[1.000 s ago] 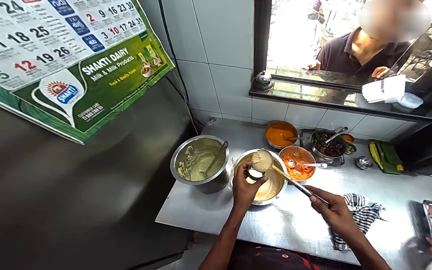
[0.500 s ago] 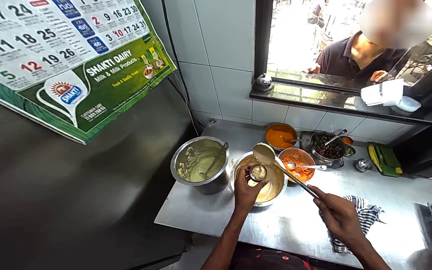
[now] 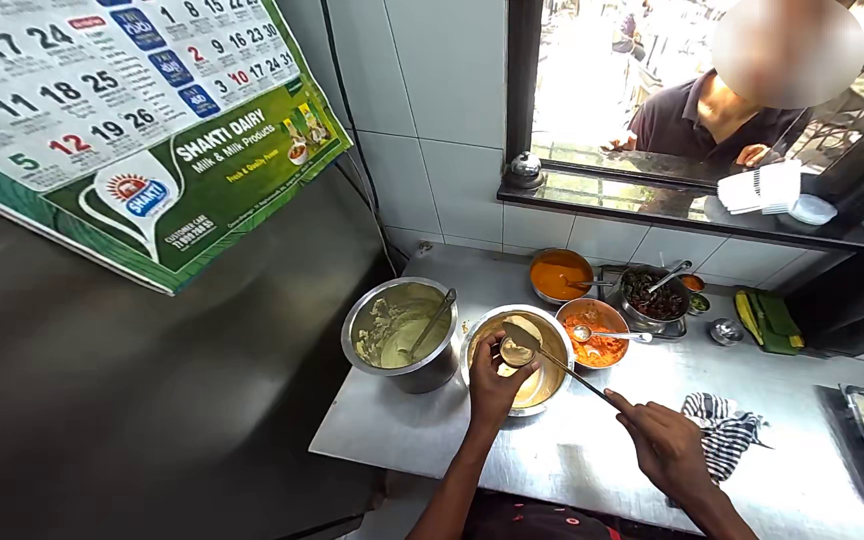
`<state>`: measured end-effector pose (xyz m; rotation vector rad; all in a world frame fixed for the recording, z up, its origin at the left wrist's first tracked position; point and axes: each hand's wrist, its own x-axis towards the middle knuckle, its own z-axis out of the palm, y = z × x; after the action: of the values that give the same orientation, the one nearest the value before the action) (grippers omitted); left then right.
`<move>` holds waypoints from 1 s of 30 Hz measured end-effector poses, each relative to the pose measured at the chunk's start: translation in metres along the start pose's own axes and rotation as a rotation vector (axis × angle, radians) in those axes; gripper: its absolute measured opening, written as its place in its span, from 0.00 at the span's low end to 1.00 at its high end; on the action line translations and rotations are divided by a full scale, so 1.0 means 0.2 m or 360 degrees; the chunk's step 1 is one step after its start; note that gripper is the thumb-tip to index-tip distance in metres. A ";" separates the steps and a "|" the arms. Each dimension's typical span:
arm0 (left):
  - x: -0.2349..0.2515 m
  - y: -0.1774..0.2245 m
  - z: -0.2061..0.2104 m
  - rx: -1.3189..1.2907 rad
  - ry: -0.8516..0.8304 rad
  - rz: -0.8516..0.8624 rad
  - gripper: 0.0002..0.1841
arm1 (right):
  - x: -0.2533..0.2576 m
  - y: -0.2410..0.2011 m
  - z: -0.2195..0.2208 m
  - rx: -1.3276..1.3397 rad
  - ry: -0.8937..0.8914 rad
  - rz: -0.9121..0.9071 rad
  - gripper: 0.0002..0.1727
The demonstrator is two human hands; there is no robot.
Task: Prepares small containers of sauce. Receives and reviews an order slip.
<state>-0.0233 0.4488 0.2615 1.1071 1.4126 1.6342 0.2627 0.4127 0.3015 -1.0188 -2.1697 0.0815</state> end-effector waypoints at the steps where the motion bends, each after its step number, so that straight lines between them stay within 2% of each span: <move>1: 0.00 0.00 0.00 -0.0001 -0.0002 -0.0006 0.43 | -0.01 0.00 0.01 -0.0001 -0.0007 0.0009 0.21; 6: 0.00 -0.01 0.00 0.0010 -0.0042 -0.0009 0.44 | -0.04 0.00 0.03 0.0081 -0.0020 0.0078 0.21; 25: 0.03 -0.06 -0.03 -0.0017 -0.0064 -0.0068 0.43 | -0.02 -0.02 0.08 -0.0049 -0.0035 0.0083 0.21; 28: 0.04 -0.07 -0.05 0.0009 -0.0072 -0.0085 0.44 | -0.01 -0.02 0.08 0.0192 -0.0027 0.0214 0.20; 30: 0.05 -0.07 -0.06 0.0009 -0.0069 -0.0091 0.43 | 0.01 -0.02 0.07 0.0591 -0.0105 0.0435 0.20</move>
<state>-0.0378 0.4546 0.2495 1.0898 1.4090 1.5579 0.2503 0.4147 0.2948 -1.0943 -1.9600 0.6288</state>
